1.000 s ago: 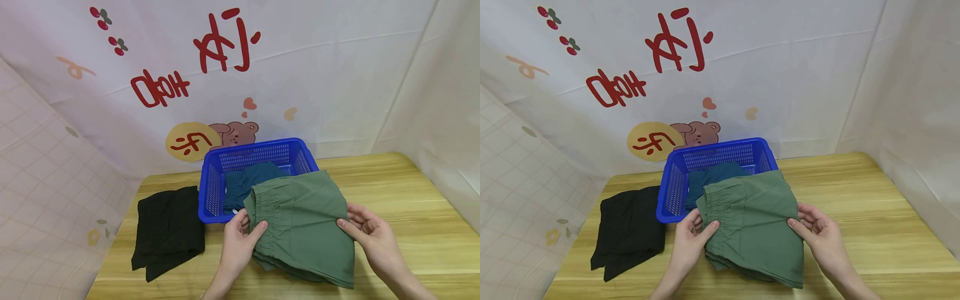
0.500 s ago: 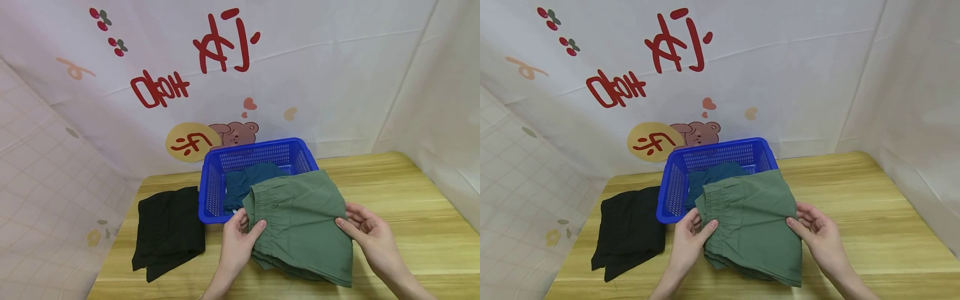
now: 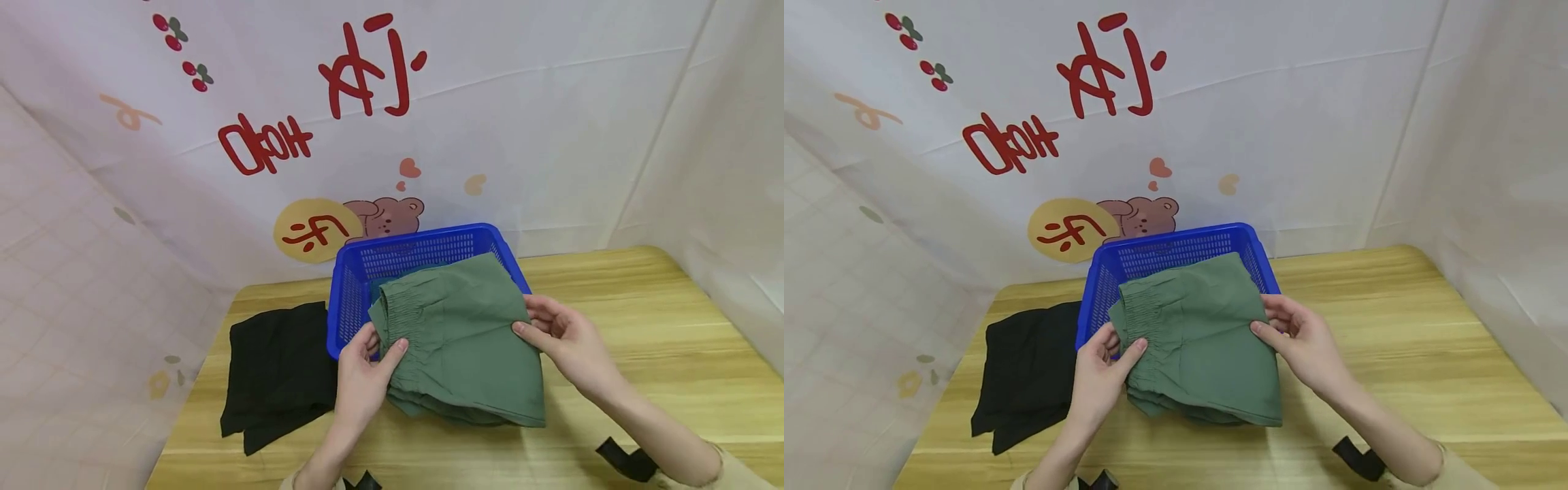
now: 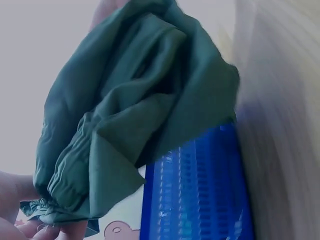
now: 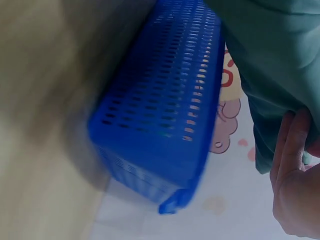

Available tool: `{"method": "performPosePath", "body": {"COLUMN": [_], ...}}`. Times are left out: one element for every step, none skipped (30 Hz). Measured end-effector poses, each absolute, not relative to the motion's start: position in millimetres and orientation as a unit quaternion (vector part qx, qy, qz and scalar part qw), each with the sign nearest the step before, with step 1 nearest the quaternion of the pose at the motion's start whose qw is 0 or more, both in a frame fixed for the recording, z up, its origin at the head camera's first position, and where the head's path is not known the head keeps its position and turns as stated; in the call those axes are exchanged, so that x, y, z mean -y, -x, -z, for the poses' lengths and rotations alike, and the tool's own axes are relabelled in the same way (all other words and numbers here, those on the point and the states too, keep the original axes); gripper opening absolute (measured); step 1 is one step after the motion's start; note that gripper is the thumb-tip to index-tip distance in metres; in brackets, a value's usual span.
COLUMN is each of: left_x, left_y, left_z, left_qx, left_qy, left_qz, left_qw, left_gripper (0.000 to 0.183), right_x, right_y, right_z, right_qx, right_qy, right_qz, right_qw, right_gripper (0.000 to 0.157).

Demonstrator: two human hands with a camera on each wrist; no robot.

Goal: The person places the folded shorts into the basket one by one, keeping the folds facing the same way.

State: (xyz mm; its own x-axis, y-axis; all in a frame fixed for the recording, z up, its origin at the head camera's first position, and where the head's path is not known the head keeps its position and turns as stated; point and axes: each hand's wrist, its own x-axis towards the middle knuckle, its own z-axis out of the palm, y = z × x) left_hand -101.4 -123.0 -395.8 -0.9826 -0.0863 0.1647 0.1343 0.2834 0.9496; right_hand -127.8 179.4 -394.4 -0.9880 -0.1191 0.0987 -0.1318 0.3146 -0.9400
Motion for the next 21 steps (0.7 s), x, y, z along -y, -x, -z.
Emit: {"method": "performPosePath", "body": {"left_x": [125.8,128.6,131.4,133.9,135.9,137.5,138.9,140.2,141.4,142.5,143.6,144.6,145.5,146.3,147.1,147.8,148.4,148.9,149.5,150.0,150.5], "left_y": [102.9,104.4,106.4,109.2,112.5,116.2,120.7,125.4,130.3,135.1,139.5,143.6,147.6,151.1,154.2,157.0,159.8,162.5,165.0,167.3,169.5], "left_z": [393.9,391.4,388.9,386.1,382.8,379.3,375.6,371.7,368.1,364.6,361.2,358.1,355.4,352.9,350.9,349.0,347.7,346.8,346.0,345.3,344.6], "left_qx": [0.8,0.806,0.809,0.81,0.811,0.81,0.808,0.806,0.805,0.803,0.803,0.802,0.801,0.799,0.797,0.796,0.795,0.793,0.791,0.79,0.789], "left_qy": [0.018,0.021,0.025,0.032,0.035,0.037,0.041,0.045,0.048,0.05,0.049,0.05,0.05,0.049,0.046,0.044,0.042,0.04,0.038,0.036,0.034], "left_qz": [0.592,0.585,0.58,0.578,0.575,0.575,0.577,0.579,0.58,0.582,0.583,0.585,0.587,0.591,0.593,0.596,0.597,0.601,0.604,0.606,0.608], "left_qw": [0.092,0.093,0.095,0.098,0.104,0.108,0.112,0.115,0.116,0.115,0.112,0.11,0.107,0.104,0.1,0.098,0.094,0.09,0.086,0.083,0.08], "left_gripper": [0.018,0.017,0.017,0.018,0.017,0.017,0.016,0.017,0.021,0.026,0.029,0.031,0.032,0.033,0.033,0.033,0.032,0.032,0.032,0.032,0.032], "right_x": [-177.6,-175.7,-173.8,-171.9,-170.0,-168.2,-166.7,-165.4,-164.2,-163.0,-161.7,-160.4,-159.0,-157.5,-156.0,-154.5,-153.0,-151.9,-150.7,-149.6,-148.7], "right_y": [131.3,135.0,139.0,143.4,148.4,153.5,159.1,164.6,170.2,175.8,181.0,185.8,190.4,194.8,199.2,203.3,207.1,211.0,214.6,217.9,220.9], "right_z": [389.8,385.1,379.8,374.7,369.6,364.0,358.6,353.4,348.3,343.7,339.2,334.9,331.2,327.9,325.1,322.7,320.4,318.7,317.0,315.5,314.0], "right_qx": [0.812,0.811,0.812,0.812,0.813,0.814,0.814,0.814,0.815,0.816,0.815,0.816,0.817,0.819,0.82,0.822,0.823,0.824,0.825,0.826,0.827], "right_qy": [-0.082,-0.09,-0.096,-0.102,-0.105,-0.109,-0.111,-0.114,-0.115,-0.116,-0.117,-0.118,-0.119,-0.121,-0.121,-0.121,-0.121,-0.12,-0.118,-0.116,-0.114], "right_qz": [-0.578,-0.578,-0.576,-0.575,-0.572,-0.57,-0.57,-0.569,-0.567,-0.566,-0.566,-0.565,-0.562,-0.56,-0.558,-0.555,-0.553,-0.551,-0.55,-0.549,-0.547], "right_qw": [0.001,-0.002,-0.006,-0.008,-0.011,-0.013,-0.016,-0.02,-0.024,-0.028,-0.032,-0.035,-0.038,-0.041,-0.044,-0.047,-0.05,-0.054,-0.056,-0.059,-0.061], "right_gripper": [0.05,0.051,0.051,0.052,0.052,0.053,0.053,0.054,0.054,0.053,0.053,0.052,0.052,0.051,0.051,0.051,0.052,0.053,0.054,0.054,0.054]}}
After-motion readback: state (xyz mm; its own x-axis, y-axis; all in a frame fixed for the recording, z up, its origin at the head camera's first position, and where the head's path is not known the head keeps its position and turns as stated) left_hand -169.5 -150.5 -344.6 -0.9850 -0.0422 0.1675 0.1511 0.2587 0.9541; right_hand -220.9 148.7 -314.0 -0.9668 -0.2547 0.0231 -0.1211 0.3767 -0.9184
